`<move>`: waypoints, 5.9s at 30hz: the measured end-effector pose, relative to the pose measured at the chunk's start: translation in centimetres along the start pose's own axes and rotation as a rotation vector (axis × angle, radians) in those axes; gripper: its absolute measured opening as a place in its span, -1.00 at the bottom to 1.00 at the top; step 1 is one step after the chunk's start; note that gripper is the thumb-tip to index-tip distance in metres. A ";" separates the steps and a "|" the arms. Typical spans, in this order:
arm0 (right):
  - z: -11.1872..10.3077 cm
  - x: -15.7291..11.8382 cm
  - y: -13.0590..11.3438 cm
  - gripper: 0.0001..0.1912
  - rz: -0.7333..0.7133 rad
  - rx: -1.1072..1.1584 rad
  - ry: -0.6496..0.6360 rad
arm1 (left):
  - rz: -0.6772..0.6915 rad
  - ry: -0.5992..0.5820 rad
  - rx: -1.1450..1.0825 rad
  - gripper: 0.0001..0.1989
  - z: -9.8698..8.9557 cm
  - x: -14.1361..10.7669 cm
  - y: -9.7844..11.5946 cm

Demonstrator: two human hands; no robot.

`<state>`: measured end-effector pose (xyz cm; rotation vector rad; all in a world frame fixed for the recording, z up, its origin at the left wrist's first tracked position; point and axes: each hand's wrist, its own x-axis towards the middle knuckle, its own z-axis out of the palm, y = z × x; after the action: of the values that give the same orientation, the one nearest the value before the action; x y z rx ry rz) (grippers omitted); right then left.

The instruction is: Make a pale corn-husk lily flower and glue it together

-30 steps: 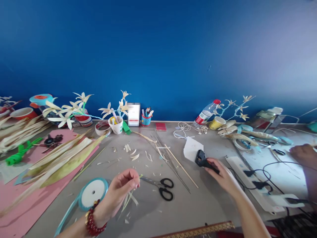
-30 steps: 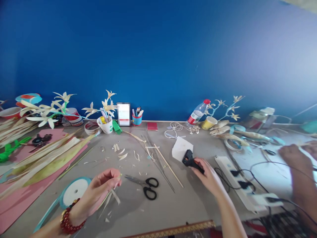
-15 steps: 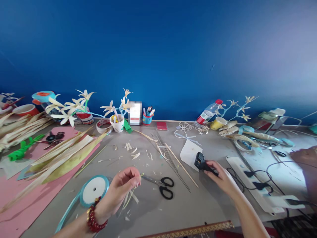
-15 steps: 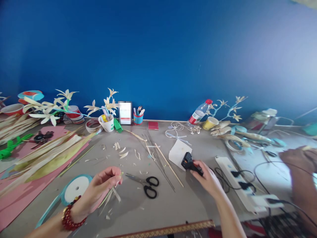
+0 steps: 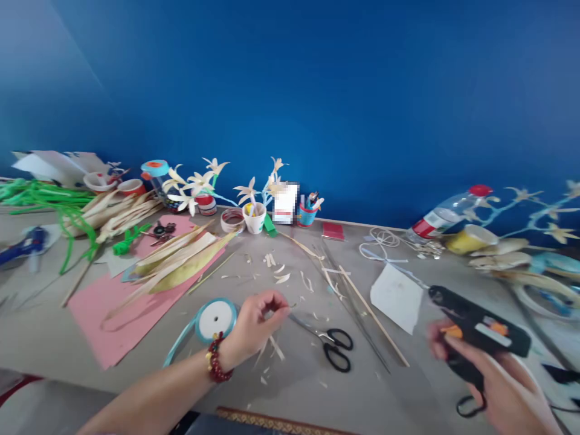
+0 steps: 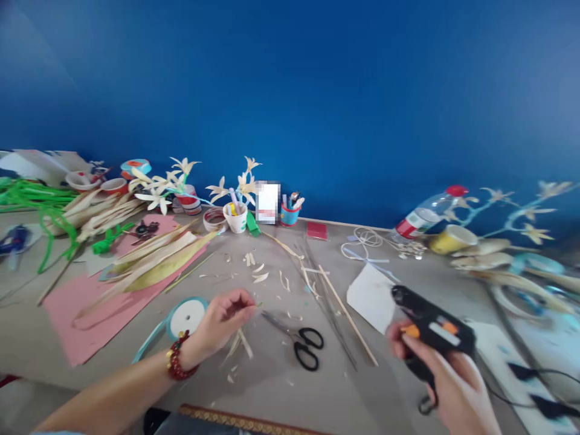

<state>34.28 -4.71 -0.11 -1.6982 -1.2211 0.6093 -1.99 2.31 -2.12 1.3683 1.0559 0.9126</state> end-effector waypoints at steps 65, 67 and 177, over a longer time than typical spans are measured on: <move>12.8 -7.0 -0.4 -0.83 -0.755 -0.335 -0.301 | -0.219 -0.208 -0.142 -0.95 0.3 -0.7 0.0; 12.8 -7.0 -0.3 -0.81 -0.753 -0.344 -0.284 | -0.216 -0.212 -0.160 -0.98 0.3 -0.7 -0.1; -3.4 1.4 6.2 -0.72 -0.203 -0.820 -0.309 | -0.055 -0.293 -0.578 -0.80 -1.2 -0.3 0.0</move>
<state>40.38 -5.24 -3.95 -2.1367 -2.0251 0.2492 -3.25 2.35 -2.06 0.9428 0.5420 0.8574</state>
